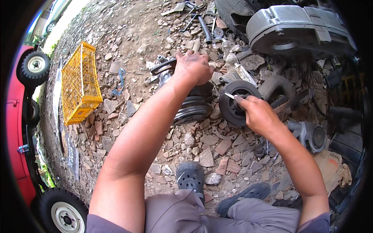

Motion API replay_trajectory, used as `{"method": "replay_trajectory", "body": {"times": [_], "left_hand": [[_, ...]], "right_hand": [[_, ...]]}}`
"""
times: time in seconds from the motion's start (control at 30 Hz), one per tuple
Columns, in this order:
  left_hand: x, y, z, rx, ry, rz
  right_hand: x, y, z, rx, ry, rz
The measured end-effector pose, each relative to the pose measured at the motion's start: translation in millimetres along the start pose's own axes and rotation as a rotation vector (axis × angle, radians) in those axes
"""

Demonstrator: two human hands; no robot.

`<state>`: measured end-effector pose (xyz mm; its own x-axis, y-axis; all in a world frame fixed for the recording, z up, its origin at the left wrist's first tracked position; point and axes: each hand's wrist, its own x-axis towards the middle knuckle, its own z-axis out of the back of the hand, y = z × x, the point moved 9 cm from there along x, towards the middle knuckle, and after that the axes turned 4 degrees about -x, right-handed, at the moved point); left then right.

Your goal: The person sits on the ground in a cluttered outdoor area and works on a mechanical pulley assembly. They use a hammer to tap a metal component into place and then use a wrench to tighten a bolt on the assembly. The person briefly stands to move a large engine block before returning to the pulley work.

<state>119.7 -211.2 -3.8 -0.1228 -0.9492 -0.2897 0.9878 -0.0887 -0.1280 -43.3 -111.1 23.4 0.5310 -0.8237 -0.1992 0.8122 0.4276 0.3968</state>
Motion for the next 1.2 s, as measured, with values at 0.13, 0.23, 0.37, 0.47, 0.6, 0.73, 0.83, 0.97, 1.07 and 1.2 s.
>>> {"method": "replay_trajectory", "body": {"times": [0.13,0.23,0.37,0.47,0.6,0.73,0.83,0.97,1.07,1.2], "left_hand": [[-5.1,3.1,-0.3,-0.017,-0.066,-0.01],[-3.6,6.5,0.8,-0.014,-0.042,0.017],[-4.6,-0.1,3.8,-0.019,-0.078,-0.012],[-3.4,2.5,2.1,-0.004,-0.067,-0.023],[-6.6,-6.2,7.1,0.085,-0.182,-0.078],[-0.2,-43.1,5.5,0.068,-0.227,-0.233],[4.8,-75.0,-14.5,-0.183,-0.03,-0.299],[-3.2,-93.2,-51.1,-0.405,0.308,-0.25],[-1.6,-98.0,-71.0,-0.357,0.409,-0.263],[-1.1,-87.7,-75.4,-0.507,0.346,-0.124]], "right_hand": [[-43.3,-16.1,-43.1,-0.284,0.74,-0.033],[-33.7,3.3,1.7,-0.037,0.268,0.064],[-2.1,9.0,6.5,0.017,0.013,0.08],[-10.7,0.9,-35.9,-0.155,0.311,0.047],[-40.4,0.6,-14.6,-0.107,0.382,0.07],[-18.9,1.8,16.3,0.054,-0.08,0.055],[-38.8,-22.1,-17.3,-0.193,0.384,-0.041],[-51.3,-38.3,18.8,-0.091,0.473,-0.161],[-61.8,-61.9,33.9,0.137,0.352,-0.269],[-79.5,-90.9,36.3,0.304,0.236,-0.397]]}}
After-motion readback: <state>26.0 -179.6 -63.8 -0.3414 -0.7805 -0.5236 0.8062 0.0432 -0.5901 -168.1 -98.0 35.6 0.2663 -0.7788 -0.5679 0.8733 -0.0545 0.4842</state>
